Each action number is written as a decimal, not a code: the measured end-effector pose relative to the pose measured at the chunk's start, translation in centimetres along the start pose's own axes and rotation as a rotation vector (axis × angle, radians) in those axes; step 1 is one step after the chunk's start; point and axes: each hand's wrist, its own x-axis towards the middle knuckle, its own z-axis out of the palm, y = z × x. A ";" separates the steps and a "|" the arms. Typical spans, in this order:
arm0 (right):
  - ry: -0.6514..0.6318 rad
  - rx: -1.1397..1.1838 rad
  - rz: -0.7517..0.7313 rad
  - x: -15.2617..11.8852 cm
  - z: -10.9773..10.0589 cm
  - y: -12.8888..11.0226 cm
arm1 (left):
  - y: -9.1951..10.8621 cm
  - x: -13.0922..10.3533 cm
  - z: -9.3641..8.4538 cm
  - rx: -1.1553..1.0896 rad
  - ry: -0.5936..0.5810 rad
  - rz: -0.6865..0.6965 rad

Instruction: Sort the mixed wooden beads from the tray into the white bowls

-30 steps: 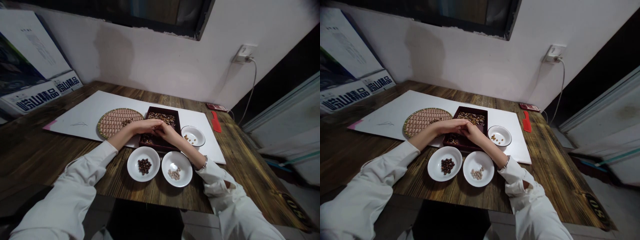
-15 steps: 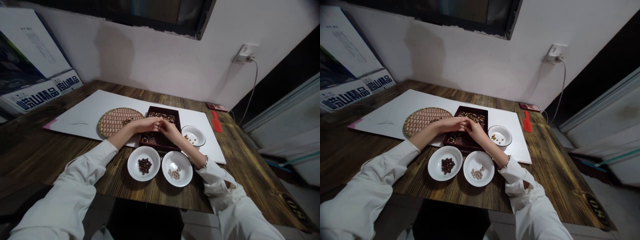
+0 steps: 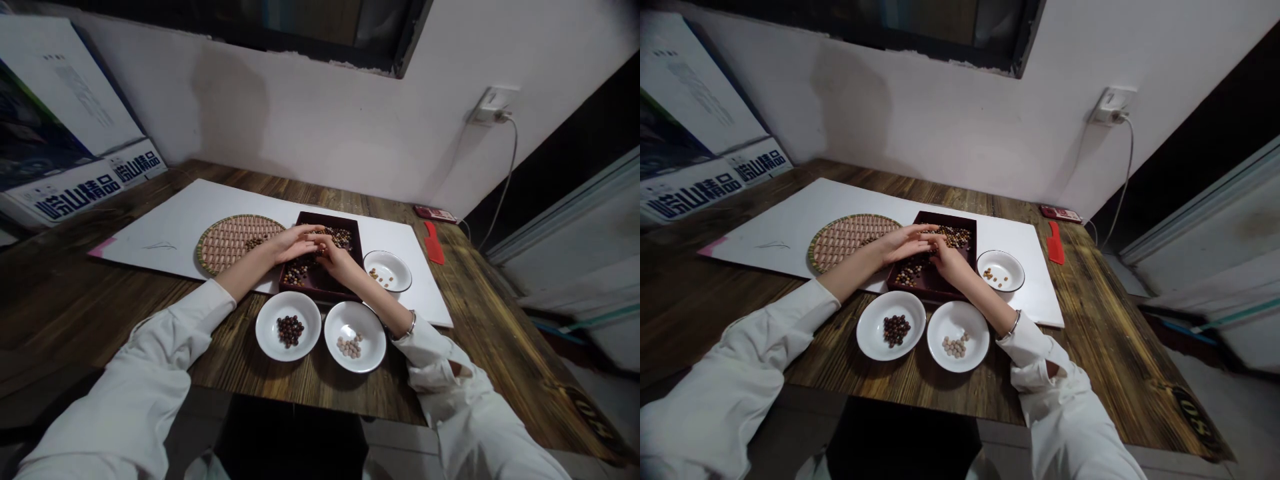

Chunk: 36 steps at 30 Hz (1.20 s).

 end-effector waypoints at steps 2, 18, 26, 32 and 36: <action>-0.047 -0.075 0.021 -0.1 0.1 -0.1 | 0.0 0.1 0.0 -0.020 0.031 0.018; -0.211 -0.330 0.106 -0.5 -0.4 -1.1 | 0.2 -0.7 0.2 0.067 -0.043 -0.039; -0.188 -0.300 0.098 -0.5 -0.5 -1.1 | 0.2 -0.4 0.3 0.040 0.028 -0.036; -0.168 -0.313 0.093 -0.7 -0.7 -1.5 | 0.2 -0.1 0.6 0.008 0.184 -0.008; -0.158 -0.313 0.089 -0.7 -0.8 -1.6 | 0.1 0.0 0.8 -0.049 0.218 0.015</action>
